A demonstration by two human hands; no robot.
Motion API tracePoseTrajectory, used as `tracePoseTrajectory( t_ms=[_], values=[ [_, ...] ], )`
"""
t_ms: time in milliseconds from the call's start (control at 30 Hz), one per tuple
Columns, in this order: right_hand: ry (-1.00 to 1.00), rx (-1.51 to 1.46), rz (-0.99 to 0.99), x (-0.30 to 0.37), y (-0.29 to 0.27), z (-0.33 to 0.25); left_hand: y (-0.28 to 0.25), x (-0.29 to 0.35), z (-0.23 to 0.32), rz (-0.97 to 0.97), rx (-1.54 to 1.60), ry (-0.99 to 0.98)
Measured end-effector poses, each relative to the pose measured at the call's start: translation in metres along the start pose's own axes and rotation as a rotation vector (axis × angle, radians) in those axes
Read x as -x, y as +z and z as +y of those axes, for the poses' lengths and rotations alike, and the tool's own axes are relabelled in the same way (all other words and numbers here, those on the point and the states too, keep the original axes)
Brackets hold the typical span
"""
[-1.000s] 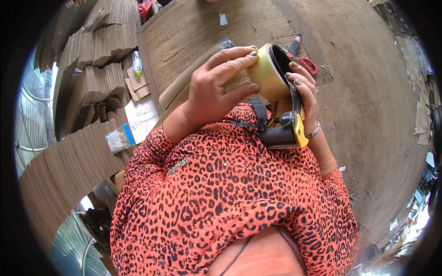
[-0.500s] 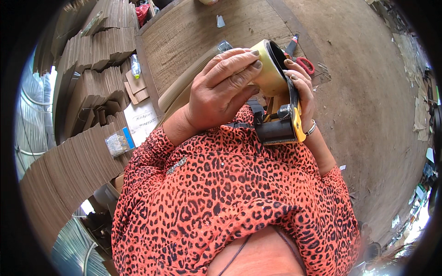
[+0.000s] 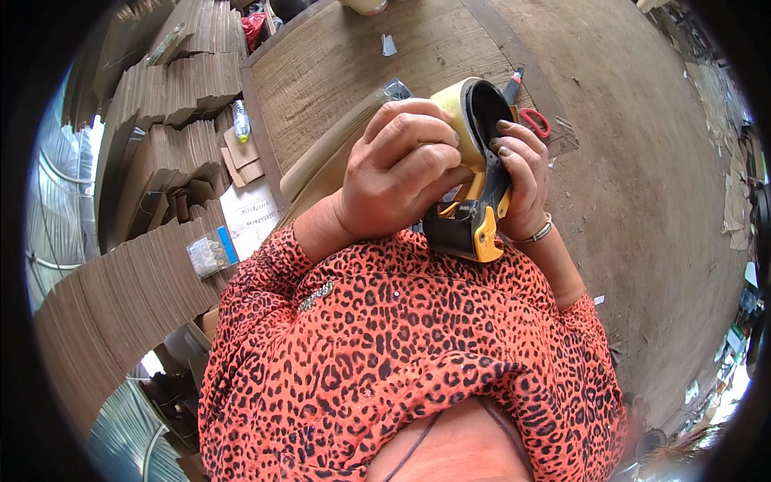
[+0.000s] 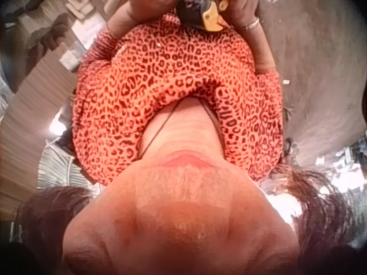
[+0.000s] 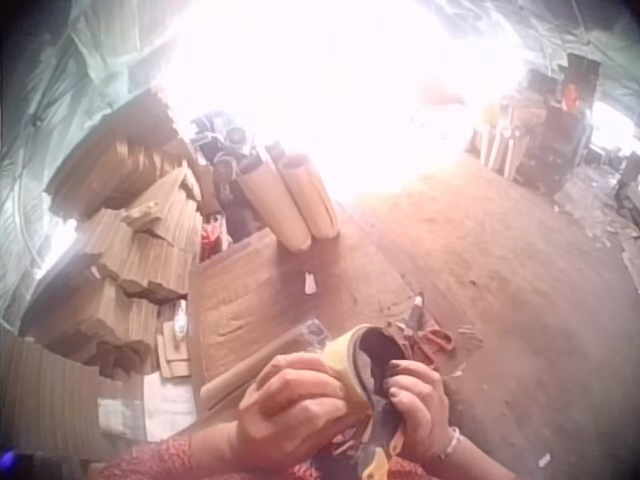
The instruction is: The person folds a flat cardboard sheet into a cylindrical tube and secures it with tape. They then place the tube on a wooden workbench and use a tape dispenser to apply tape along the seam, completing the assembly of one tube.
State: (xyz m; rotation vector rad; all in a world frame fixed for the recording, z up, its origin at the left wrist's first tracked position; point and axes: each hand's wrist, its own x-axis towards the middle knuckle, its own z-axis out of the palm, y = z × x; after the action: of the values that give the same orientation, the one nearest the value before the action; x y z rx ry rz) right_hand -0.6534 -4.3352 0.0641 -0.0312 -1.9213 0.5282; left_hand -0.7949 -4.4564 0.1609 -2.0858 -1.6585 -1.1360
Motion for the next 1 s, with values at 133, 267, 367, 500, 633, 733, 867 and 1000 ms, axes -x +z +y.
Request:
tracePoseTrajectory(
  t_ms=[133,267,367,500,633,733,867,1000],
  values=[
    [-0.014,-0.029,-0.002,-0.001,0.002,0.000,0.001,-0.001,0.004,0.022,0.015,-0.048],
    [-0.014,-0.020,-0.008,-0.001,0.001,-0.002,-0.001,0.000,0.005,0.000,-0.046,0.003],
    [-0.018,-0.016,-0.015,-0.001,0.001,-0.002,-0.003,0.001,0.005,-0.029,-0.054,0.018],
    [-0.006,-0.017,-0.019,0.001,0.001,-0.004,-0.005,0.001,0.007,-0.062,-0.065,0.026],
    [0.002,-0.016,-0.030,0.001,-0.001,-0.005,-0.004,0.003,0.007,-0.086,-0.053,0.039],
    [0.012,-0.003,-0.029,0.006,-0.001,-0.006,-0.004,0.004,0.008,-0.102,-0.024,0.045],
    [0.021,0.013,-0.047,0.006,-0.005,-0.007,-0.003,0.008,0.001,-0.106,0.015,0.060],
    [0.003,0.016,-0.029,0.007,-0.006,-0.003,-0.001,0.011,0.005,-0.024,-0.025,-0.261]
  ],
)
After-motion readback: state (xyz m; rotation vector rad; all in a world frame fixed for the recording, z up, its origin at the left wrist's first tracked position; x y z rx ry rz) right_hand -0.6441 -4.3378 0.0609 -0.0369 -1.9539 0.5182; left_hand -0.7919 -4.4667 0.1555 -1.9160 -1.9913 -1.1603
